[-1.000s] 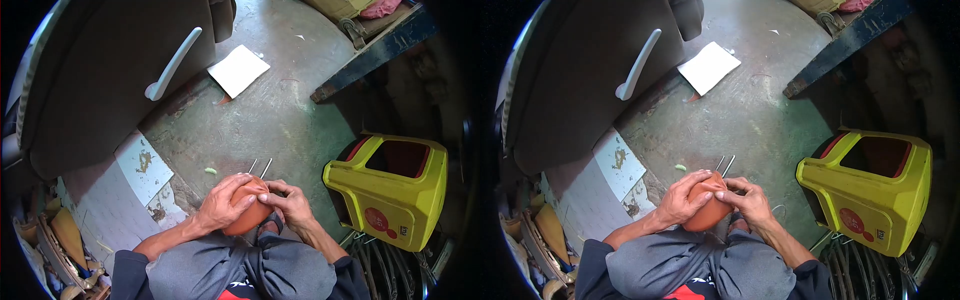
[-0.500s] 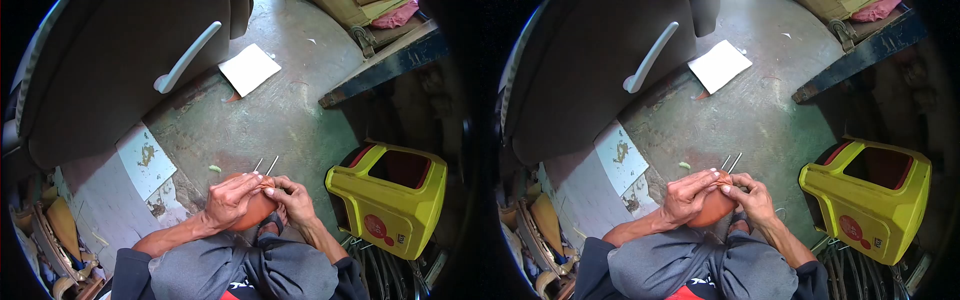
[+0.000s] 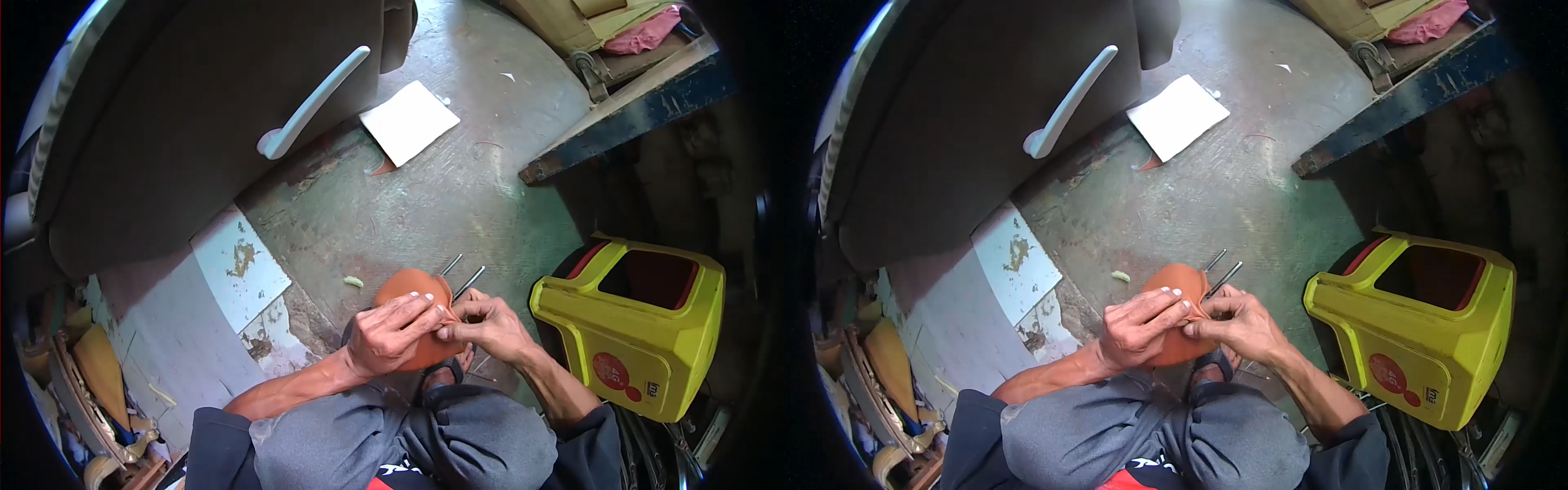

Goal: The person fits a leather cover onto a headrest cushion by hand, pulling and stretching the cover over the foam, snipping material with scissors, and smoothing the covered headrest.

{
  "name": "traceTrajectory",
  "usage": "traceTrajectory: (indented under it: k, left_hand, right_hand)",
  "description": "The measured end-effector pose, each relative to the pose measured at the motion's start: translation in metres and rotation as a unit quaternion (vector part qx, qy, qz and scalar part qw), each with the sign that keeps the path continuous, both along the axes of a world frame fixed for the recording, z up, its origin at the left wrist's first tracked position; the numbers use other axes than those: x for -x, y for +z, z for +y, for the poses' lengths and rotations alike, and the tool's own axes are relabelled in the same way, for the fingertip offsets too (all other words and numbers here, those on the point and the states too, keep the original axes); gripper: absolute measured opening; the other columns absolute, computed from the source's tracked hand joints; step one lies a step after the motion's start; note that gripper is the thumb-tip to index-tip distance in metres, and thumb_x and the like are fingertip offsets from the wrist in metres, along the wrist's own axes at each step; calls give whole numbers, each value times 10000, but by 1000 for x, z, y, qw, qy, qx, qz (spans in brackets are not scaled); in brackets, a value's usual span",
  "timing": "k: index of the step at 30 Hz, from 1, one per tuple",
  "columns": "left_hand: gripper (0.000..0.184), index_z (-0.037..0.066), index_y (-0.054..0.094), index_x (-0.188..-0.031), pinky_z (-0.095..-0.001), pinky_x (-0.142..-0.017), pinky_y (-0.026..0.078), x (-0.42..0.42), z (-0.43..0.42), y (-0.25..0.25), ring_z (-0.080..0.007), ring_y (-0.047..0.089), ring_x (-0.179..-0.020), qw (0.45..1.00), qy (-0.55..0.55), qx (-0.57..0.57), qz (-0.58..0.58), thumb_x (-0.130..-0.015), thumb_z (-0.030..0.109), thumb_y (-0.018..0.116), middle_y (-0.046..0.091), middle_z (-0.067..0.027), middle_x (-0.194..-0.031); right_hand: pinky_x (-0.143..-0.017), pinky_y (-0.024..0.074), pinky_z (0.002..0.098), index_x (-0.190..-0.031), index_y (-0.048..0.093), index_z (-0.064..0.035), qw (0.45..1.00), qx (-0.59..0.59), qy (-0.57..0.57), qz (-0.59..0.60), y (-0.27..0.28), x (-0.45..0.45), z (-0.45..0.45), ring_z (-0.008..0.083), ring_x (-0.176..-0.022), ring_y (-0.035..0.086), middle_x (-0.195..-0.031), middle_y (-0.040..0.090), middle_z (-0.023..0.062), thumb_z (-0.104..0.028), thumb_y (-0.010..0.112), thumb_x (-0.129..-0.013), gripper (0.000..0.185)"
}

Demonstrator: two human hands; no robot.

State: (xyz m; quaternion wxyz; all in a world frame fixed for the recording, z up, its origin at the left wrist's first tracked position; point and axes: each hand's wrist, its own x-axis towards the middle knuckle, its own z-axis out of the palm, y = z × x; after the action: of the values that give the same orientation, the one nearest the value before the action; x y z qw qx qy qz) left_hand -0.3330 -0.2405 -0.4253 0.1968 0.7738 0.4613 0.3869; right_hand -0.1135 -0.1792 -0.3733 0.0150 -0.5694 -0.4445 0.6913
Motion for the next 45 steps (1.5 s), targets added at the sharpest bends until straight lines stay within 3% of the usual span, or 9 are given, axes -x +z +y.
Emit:
traceTrajectory:
  k: [3, 4, 6, 9, 12, 15, 24, 30, 45]
  left_hand:
    - [496, 58, 753, -1158, -392, -854, 627, -5, 0, -2, -320, 742, -1020, 1000, -7, -3, -14, -670, -17, 702, 732, -126, -1133]
    - [463, 62, 755, -1141, -391, -848, 627, -7, 2, -4, -321, 741, -1017, 999, -17, -18, -23, -683, 1, 722, 729, -123, -1121]
    - [431, 66, 757, -1125, -390, -842, 627, -10, 1, -5, -322, 740, -1014, 999, -29, -24, -32, -697, 20, 741, 726, -119, -1109]
    - [313, 58, 748, -1061, -388, -833, 620, -16, 2, -1, -313, 729, -1019, 999, -44, -12, -21, -786, 191, 816, 709, -105, -1079]
    - [324, 62, 740, -1047, -405, -863, 610, -18, 2, 0, -305, 723, -1027, 997, -77, -25, 11, -798, 253, 820, 710, -99, -1064]
    - [339, 72, 737, -1048, -441, -899, 598, -14, 4, 0, -294, 717, -1031, 996, -63, -53, 27, -797, 286, 817, 710, -89, -1045]
    - [367, 62, 721, -1062, -503, -947, 575, -2, -5, -7, -276, 716, -1011, 990, -124, -49, 51, -851, 359, 763, 713, -91, -1038]
    - [396, 3, 686, -1141, -522, -988, 555, 0, 0, -10, -329, 726, -1020, 991, -126, -7, 39, -967, 358, 669, 713, -155, -1100]
    - [402, -2, 652, -1156, -438, -889, 601, -18, 9, -4, -347, 714, -1053, 995, -91, 1, -34, -845, 189, 820, 701, -175, -1108]
  right_hand:
    - [-900, 470, 322, -1088, 815, -83, 998, -54, 45, 7, -1, -6, -7, 169, -1089, 561, -1127, 578, 54, -243, 859, -824, 311]
    - [-900, 470, 322, -1088, 815, -83, 997, -56, 44, 6, -2, -8, -7, 169, -1089, 561, -1127, 578, 54, -243, 859, -824, 311]
    - [-633, 540, 297, -1107, 806, -67, 997, -50, 32, 53, -7, -15, -15, 161, -1062, 586, -1215, 504, 75, -324, 858, -821, 388]
    - [-672, 542, 306, -1061, 798, -39, 998, 29, 34, 46, -5, -27, -12, 162, -939, 619, -1287, 495, 80, -292, 842, -817, 354]
    - [-664, 528, 290, -996, 790, -32, 994, 10, 105, -6, -13, -32, -15, 151, -858, 630, -1158, 596, 70, -287, 814, -820, 311]
    - [-635, 506, 267, -956, 783, -93, 982, 168, 29, 87, -12, -31, -18, 119, -716, 601, -696, 597, -30, -297, 814, -829, 242]
    - [-535, 488, 295, -919, 671, -101, 934, 326, 72, 129, -10, -19, -28, 66, -545, 511, -571, 459, -72, -345, 782, -918, 268]
    - [-569, 473, 298, -824, 594, -137, 874, 318, -231, 285, -30, -20, -57, 65, -459, 383, -547, 376, -83, -294, 691, -1008, 260]
    - [-551, 454, 260, -1087, 630, -31, 831, 208, -404, 321, -27, -17, -72, 35, -427, 356, -532, 364, -87, -143, 602, -1035, 126]
